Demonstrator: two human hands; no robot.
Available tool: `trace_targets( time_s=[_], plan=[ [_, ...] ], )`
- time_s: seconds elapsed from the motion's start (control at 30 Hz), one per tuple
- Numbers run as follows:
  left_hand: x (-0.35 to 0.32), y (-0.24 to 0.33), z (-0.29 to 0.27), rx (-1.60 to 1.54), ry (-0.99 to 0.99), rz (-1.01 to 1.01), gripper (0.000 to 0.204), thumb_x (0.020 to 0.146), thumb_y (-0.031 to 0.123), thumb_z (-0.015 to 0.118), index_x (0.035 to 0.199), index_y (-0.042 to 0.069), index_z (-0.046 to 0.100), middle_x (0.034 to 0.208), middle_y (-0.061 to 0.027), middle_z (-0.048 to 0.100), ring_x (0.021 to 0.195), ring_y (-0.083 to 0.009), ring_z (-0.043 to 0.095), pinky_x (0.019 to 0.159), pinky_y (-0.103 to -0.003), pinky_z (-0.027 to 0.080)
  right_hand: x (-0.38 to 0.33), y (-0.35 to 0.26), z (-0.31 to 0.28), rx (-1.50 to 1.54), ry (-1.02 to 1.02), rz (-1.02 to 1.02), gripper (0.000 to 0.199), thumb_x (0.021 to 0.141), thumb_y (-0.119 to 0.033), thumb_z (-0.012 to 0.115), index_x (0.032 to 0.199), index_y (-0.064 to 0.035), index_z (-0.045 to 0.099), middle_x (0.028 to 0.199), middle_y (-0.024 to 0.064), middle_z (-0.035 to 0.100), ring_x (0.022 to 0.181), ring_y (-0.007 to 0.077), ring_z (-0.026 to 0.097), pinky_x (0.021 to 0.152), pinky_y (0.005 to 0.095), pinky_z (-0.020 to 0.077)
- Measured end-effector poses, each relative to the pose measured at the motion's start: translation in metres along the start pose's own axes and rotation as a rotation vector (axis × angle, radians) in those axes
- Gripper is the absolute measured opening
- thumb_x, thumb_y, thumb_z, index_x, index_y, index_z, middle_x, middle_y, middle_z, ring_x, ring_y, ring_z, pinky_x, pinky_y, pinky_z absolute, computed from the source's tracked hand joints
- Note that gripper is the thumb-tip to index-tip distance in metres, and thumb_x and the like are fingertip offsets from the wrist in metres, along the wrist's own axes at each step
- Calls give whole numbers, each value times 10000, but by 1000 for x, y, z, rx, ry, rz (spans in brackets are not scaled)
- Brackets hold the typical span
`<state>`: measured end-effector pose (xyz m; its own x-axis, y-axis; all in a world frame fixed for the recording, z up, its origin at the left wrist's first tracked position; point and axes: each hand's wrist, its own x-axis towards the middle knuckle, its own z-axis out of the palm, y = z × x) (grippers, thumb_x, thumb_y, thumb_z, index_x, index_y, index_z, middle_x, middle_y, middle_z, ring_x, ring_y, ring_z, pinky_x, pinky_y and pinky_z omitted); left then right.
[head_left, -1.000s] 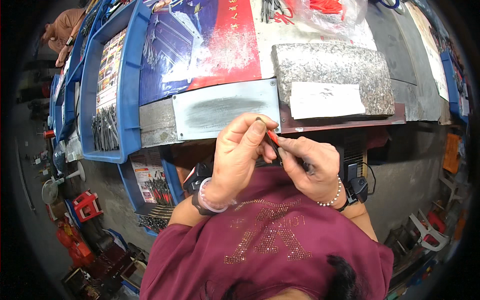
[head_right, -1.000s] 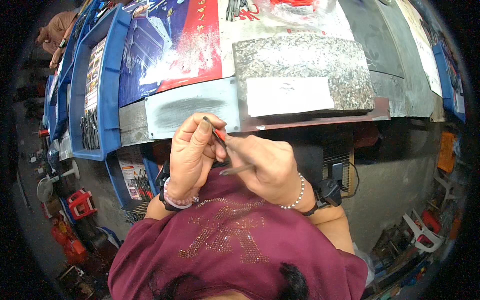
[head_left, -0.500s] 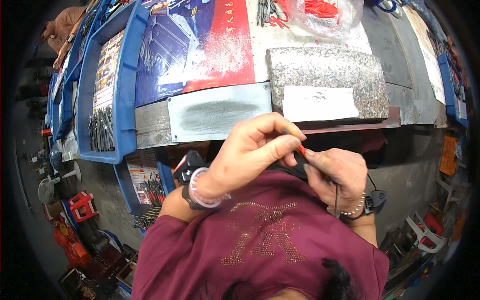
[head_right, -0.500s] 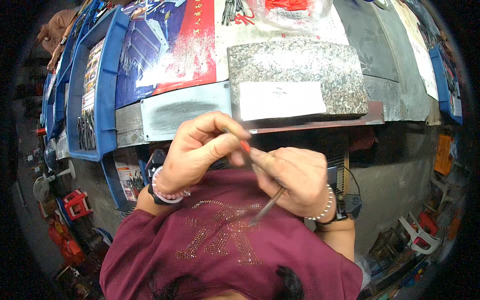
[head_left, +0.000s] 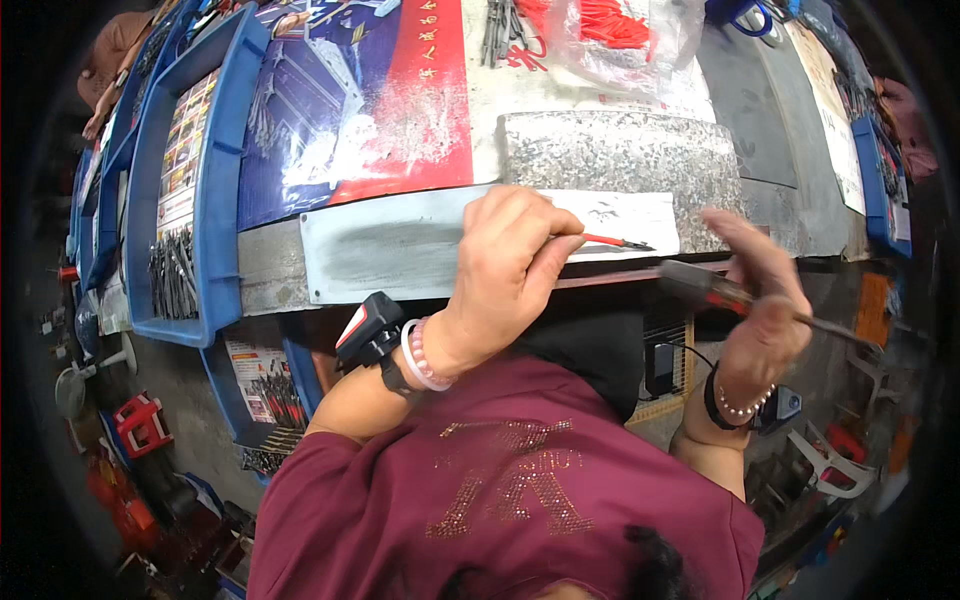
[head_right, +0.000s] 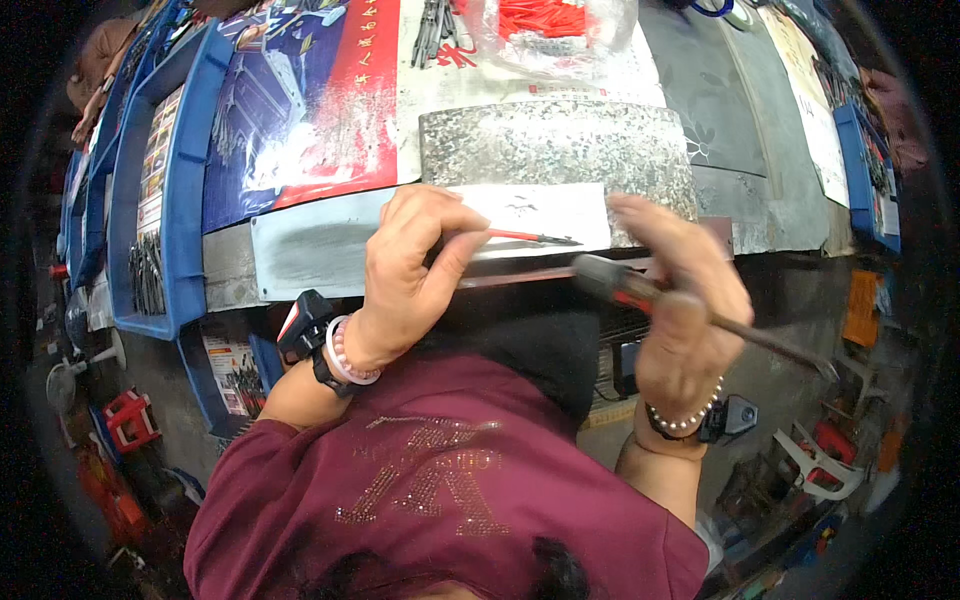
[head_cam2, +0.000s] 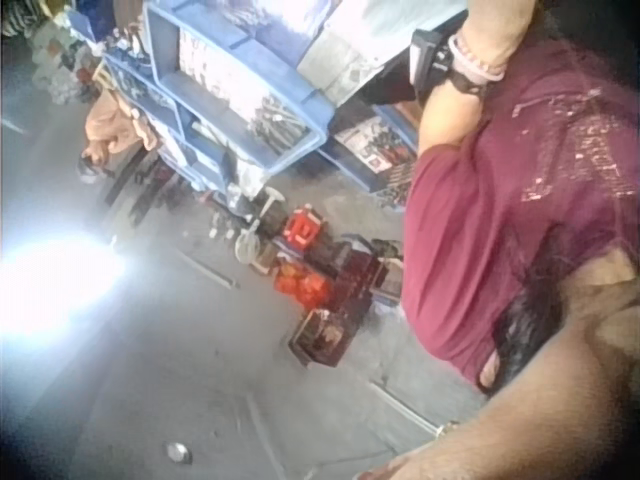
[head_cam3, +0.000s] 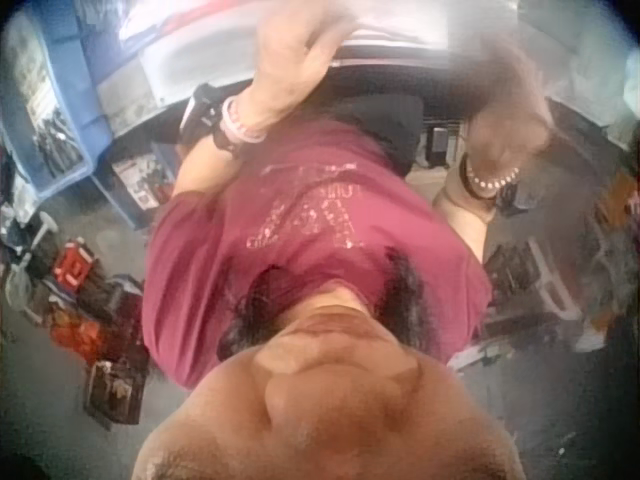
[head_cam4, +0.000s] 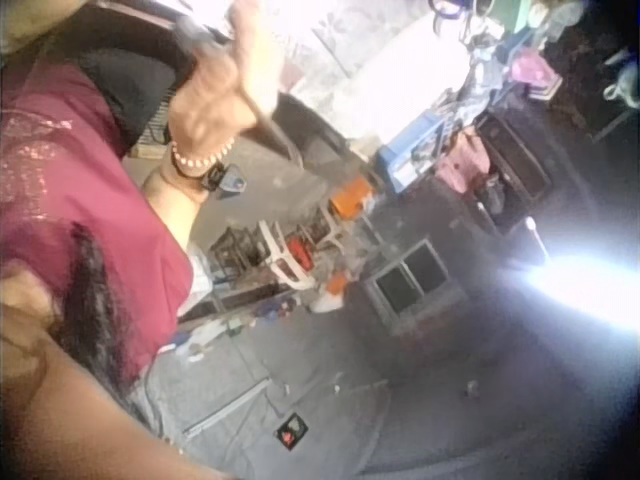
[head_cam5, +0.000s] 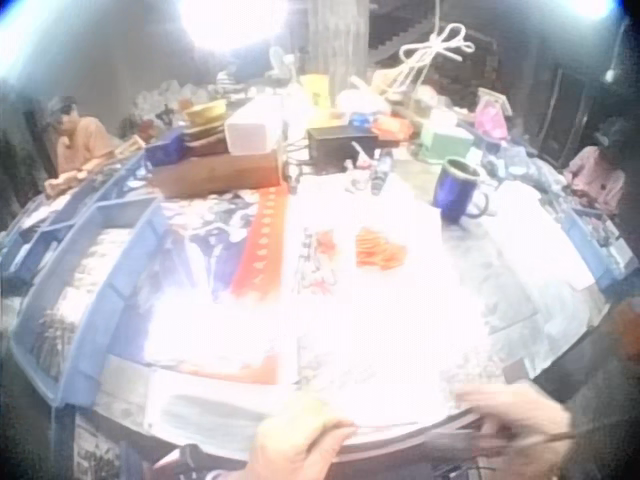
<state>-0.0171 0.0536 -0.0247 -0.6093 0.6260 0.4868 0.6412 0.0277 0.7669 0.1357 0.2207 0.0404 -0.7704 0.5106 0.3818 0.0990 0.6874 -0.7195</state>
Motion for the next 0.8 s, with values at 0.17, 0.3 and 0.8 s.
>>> trace_targets(
  time_s=[0.17,0.3,0.8],
  plan=[
    [-11,-10,1,195,-25,98,158,755,61,712,888,98,635,810,-47,563,895,-269,562,819,-391,357,9,-21,13,193,133,-37,563,1015,-430,361,985,41,667,938,184,688,751,252,674,671,320,536],
    [-9,-8,0,275,-45,82,168,754,69,712,900,105,638,857,-52,553,927,-262,553,825,-391,349,25,-10,46,98,-332,-183,468,1007,-385,464,963,38,659,843,144,679,613,177,626,553,299,476],
    [-15,-8,-22,241,-73,4,170,742,26,684,895,78,631,928,-91,555,956,-292,542,841,-393,375,34,-53,67,201,-148,187,276,964,-219,535,1001,26,655,881,129,689,630,205,646,548,279,526]
  ],
)
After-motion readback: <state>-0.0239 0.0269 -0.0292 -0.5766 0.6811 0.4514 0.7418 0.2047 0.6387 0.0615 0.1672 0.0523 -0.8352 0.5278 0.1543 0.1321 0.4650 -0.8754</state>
